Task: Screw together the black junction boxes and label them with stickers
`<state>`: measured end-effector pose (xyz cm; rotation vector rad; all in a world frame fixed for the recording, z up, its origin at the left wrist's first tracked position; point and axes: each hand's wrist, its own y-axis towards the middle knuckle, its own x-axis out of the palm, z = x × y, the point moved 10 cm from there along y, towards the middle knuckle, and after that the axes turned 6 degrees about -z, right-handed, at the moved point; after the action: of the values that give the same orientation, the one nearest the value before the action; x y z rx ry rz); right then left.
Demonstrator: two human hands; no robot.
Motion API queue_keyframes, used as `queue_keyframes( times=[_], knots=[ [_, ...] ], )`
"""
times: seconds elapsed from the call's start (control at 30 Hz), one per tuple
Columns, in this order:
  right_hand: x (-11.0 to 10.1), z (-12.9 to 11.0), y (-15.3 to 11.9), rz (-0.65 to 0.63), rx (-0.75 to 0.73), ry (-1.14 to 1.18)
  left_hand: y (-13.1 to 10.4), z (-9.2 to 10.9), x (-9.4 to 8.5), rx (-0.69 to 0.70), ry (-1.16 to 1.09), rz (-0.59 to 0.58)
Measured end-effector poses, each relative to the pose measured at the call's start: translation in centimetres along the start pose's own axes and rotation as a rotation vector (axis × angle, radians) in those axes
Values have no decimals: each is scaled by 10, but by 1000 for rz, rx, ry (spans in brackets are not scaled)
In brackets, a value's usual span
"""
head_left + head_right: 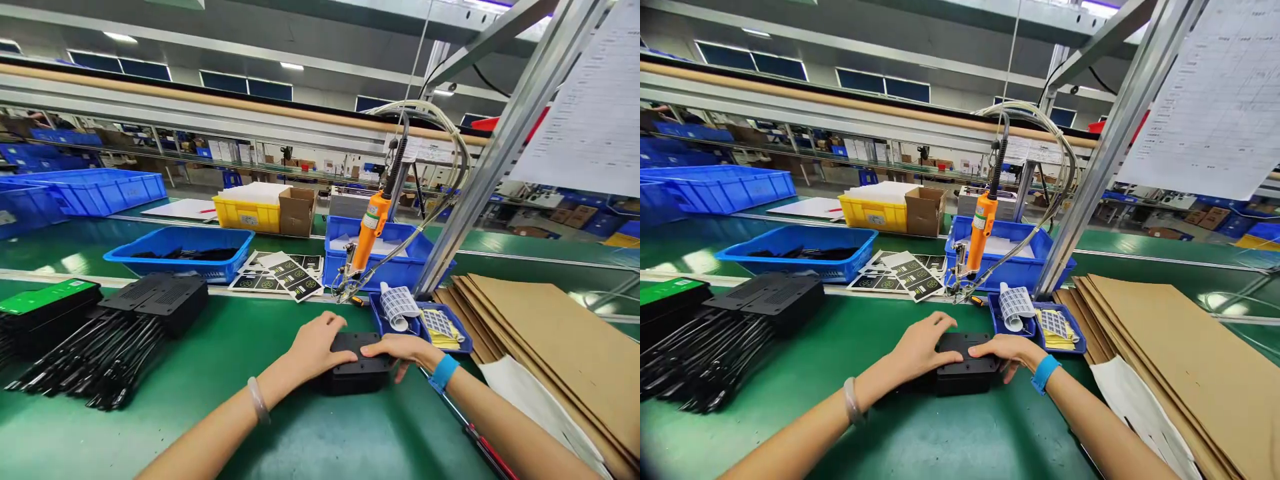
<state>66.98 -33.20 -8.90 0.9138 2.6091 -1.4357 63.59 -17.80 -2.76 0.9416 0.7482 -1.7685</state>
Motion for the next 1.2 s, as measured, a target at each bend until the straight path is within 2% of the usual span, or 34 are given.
queue_keyframes(
  times=[0.13, 0.2, 0.27, 0.33, 0.4, 0.43, 0.47, 0.57, 0.67, 0.77, 0.83, 1.03, 1.1, 1.2],
  knots=[
    [-11, -4, -10, 141, 21, -125, -14, 18, 11, 265, 22, 53],
    [-23, -17, -22, 258, -20, -207, -18, 21, 14, 345, 83, 118],
    [-44, -45, -41, 436, -113, -286, -20, 22, 15, 383, 138, 170],
    [-72, -85, -63, 650, -242, -325, -20, 22, 17, 385, 155, 183],
    [-99, -130, -81, 827, -444, -270, -20, 23, 17, 384, 155, 175],
    [-110, -152, -86, 875, -599, -199, -20, 24, 16, 381, 151, 170],
    [-116, -173, -89, 832, -830, -45, -20, 24, 15, 375, 146, 162],
    [-125, -204, -70, 691, -1078, 184, -20, 21, 14, 330, 128, 115],
    [-120, -204, -53, 645, -1136, 330, -19, 15, 17, 254, 121, 51],
    [-106, -194, -56, 636, -1162, 443, -20, 13, 18, 212, 113, 28],
    [-100, -187, -74, 667, -1169, 502, -21, 14, 18, 203, 112, 35],
    [-100, -181, -162, 835, -1283, 568, -20, 17, 15, 239, 93, 55],
    [-98, -179, -177, 868, -1277, 541, -20, 15, 14, 233, 72, 62],
    [-96, -169, -178, 887, -1244, 535, -20, 13, 13, 224, 65, 75]
  ],
)
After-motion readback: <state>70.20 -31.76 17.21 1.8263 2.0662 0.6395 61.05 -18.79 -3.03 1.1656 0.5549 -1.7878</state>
